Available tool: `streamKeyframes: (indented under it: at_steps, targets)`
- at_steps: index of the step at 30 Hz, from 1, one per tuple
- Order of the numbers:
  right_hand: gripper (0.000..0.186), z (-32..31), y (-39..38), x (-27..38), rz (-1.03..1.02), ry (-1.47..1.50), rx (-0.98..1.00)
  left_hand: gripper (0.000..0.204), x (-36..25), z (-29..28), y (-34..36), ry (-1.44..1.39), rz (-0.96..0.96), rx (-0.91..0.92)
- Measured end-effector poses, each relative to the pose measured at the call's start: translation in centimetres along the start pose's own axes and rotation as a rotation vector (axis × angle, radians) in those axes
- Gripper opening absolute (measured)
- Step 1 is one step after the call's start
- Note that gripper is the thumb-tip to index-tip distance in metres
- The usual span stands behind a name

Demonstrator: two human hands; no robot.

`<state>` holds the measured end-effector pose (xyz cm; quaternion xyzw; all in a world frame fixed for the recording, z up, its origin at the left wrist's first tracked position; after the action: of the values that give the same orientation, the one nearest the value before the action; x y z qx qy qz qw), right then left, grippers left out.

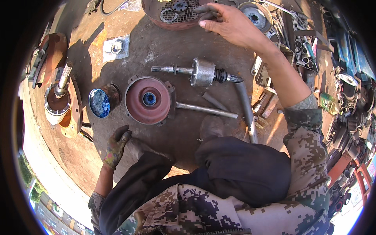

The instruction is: The person applies blue grease to a bearing and installs it into a red hub using a hammer and metal tube. They then use pliers to adjust the bearing and apply more grease to another component.

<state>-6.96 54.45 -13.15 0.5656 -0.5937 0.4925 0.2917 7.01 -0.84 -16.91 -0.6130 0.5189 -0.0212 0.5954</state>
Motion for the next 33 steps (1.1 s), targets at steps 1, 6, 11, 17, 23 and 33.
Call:
streamKeyframes:
  at_steps: [1,6,11,17,23,33]
  targets:
    - [0.048,-0.4,-0.3,-0.2,0.011,-0.023,-0.023,0.039,0.0,0.1,0.5,-0.035,0.001,0.01]
    - [0.051,-1.8,-2.4,0.4,0.032,-0.026,-0.122,0.052,-1.3,1.1,2.0,-0.179,-0.086,0.017]
    - [0.049,-2.7,-4.1,1.2,0.204,0.052,-0.124,0.068,-0.1,1.6,3.8,-0.11,-0.094,0.024]
    - [0.044,-2.6,-4.8,0.0,0.187,0.047,-0.15,0.066,-1.2,2.6,5.9,-0.104,-0.137,0.135]
    - [0.043,-2.1,-4.1,0.5,0.164,0.098,-0.126,0.062,-2.3,3.2,6.0,-0.36,-0.169,0.094]
    - [0.044,-0.8,-4.1,0.3,0.189,0.068,-0.059,0.063,-3.1,4.4,8.2,-0.291,-0.223,-0.01]
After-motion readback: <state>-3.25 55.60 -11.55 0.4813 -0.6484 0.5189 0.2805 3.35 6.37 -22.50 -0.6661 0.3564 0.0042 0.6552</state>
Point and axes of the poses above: each hand's wrist, its own y-axis towards the middle knuckle, its own z-axis out of the palm, x = y × z, the point moved 4 cm from there along y, towards the middle knuckle, and after that the axes turned 6 degrees about y, right-handed, at the moved point
